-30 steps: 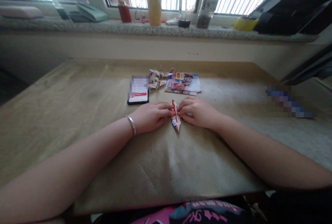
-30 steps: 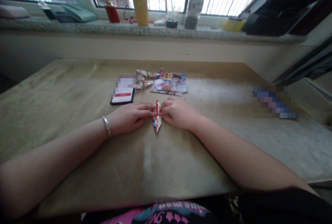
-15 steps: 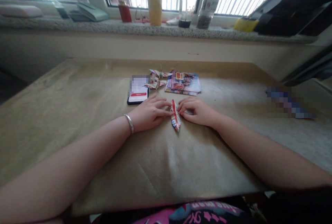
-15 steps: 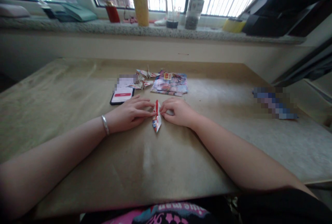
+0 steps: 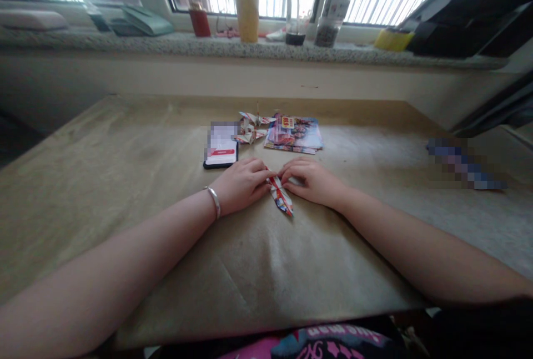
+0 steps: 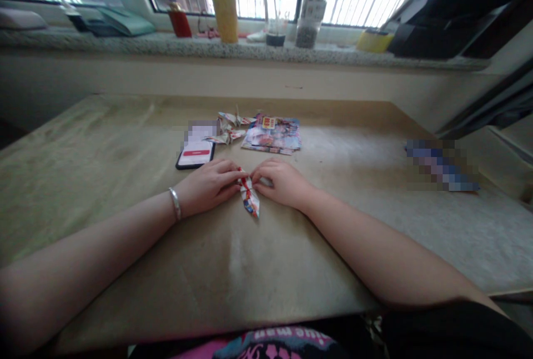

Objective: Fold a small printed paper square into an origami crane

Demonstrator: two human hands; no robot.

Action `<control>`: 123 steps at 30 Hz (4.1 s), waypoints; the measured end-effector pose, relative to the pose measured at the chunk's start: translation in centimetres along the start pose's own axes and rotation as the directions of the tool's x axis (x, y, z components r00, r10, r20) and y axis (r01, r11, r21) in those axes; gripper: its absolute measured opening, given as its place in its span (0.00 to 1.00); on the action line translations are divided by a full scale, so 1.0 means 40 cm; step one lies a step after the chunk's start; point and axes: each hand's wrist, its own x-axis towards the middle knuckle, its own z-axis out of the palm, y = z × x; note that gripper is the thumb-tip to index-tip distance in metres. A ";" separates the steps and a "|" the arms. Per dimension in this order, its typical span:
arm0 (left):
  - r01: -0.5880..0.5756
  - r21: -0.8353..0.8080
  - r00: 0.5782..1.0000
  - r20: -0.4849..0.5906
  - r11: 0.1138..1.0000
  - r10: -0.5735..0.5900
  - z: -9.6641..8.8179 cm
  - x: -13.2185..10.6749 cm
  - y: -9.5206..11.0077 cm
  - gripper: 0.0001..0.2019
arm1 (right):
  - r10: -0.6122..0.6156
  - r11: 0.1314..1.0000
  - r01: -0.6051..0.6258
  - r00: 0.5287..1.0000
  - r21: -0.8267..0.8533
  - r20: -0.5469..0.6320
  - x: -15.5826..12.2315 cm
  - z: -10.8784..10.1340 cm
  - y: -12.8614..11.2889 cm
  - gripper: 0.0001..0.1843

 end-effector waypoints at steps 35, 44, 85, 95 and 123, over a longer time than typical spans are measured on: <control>0.174 -0.173 0.985 0.010 0.969 -0.175 0.017 -0.003 0.013 0.12 | 0.211 0.974 -0.214 0.976 -0.068 -0.052 0.007 0.025 -0.035 0.04; 0.153 -0.255 0.986 -0.017 0.955 -0.163 0.020 -0.002 0.009 0.14 | 0.216 0.976 -0.215 0.974 0.022 -0.065 0.011 0.025 -0.036 0.06; -0.182 0.061 0.981 -0.051 0.981 0.185 -0.004 -0.001 -0.023 0.09 | -0.066 0.997 0.068 0.997 -0.045 0.044 -0.004 -0.008 -0.009 0.04; -0.146 0.120 0.982 -0.101 0.982 0.159 0.000 -0.009 -0.029 0.11 | -0.089 0.996 0.089 0.996 0.003 0.002 -0.002 -0.006 -0.002 0.12; -0.128 0.081 0.992 0.003 0.989 0.128 -0.005 -0.005 -0.016 0.12 | -0.199 0.894 0.218 0.976 -0.393 0.089 -0.003 -0.026 -0.006 0.11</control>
